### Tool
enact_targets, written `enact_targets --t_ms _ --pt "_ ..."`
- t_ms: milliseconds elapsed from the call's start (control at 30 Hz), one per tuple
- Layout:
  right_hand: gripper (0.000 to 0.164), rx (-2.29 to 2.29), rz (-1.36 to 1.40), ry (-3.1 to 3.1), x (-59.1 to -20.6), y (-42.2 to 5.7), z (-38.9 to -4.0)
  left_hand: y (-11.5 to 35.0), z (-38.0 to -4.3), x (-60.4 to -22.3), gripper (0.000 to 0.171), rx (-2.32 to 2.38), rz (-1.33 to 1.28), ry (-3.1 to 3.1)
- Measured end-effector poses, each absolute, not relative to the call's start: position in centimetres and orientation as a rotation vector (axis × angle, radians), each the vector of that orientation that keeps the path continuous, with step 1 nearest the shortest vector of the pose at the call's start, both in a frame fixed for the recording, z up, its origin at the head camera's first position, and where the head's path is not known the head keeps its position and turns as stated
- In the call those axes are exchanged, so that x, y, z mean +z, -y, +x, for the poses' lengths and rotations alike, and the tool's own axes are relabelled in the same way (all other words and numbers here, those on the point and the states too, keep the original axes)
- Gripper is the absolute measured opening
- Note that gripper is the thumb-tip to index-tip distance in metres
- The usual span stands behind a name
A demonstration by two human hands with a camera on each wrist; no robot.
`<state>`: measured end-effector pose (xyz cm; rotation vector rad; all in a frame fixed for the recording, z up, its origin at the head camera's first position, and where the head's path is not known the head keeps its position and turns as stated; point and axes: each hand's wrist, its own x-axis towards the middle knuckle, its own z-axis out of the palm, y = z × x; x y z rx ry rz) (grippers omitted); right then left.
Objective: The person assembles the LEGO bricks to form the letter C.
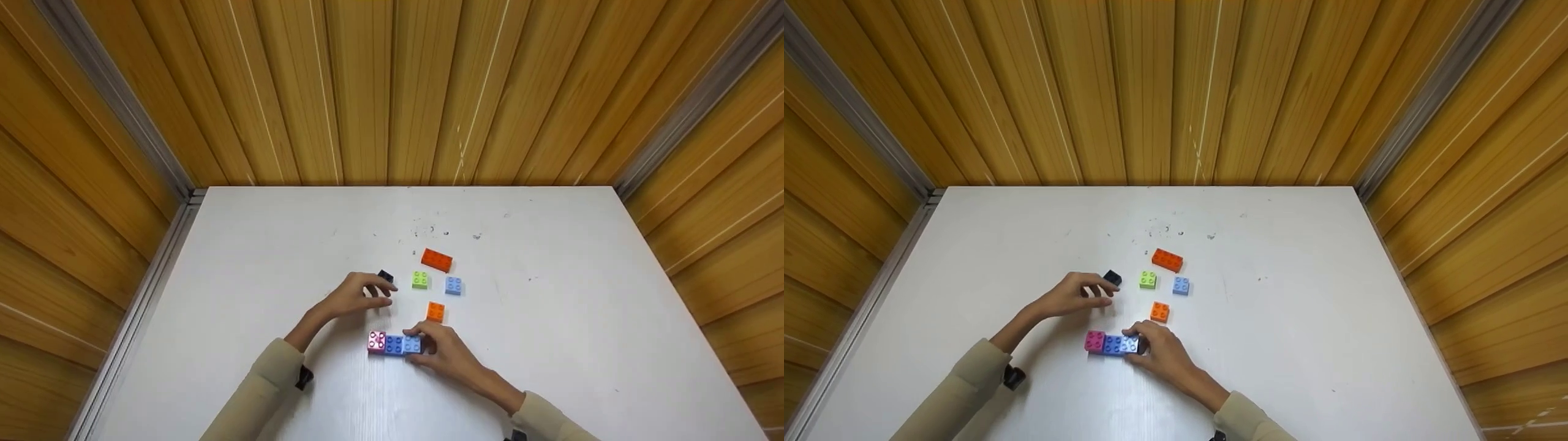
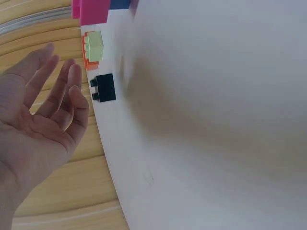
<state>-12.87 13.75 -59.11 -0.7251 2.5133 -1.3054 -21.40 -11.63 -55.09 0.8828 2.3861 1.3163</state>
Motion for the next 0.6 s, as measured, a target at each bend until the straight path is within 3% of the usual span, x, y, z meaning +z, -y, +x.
enact_targets --t_ms 233,600 --pt "0.036 -1.306 -0.736 -2.523 -59.0 -13.4 -12.9 8.9 -23.3 -55.4 0.029 1.176 0.790 -2.600" --pt "0.036 -1.309 -0.714 -2.515 -59.1 -13.7 -12.8 10.8 -24.8 -57.4 0.033 1.225 0.621 -2.736"
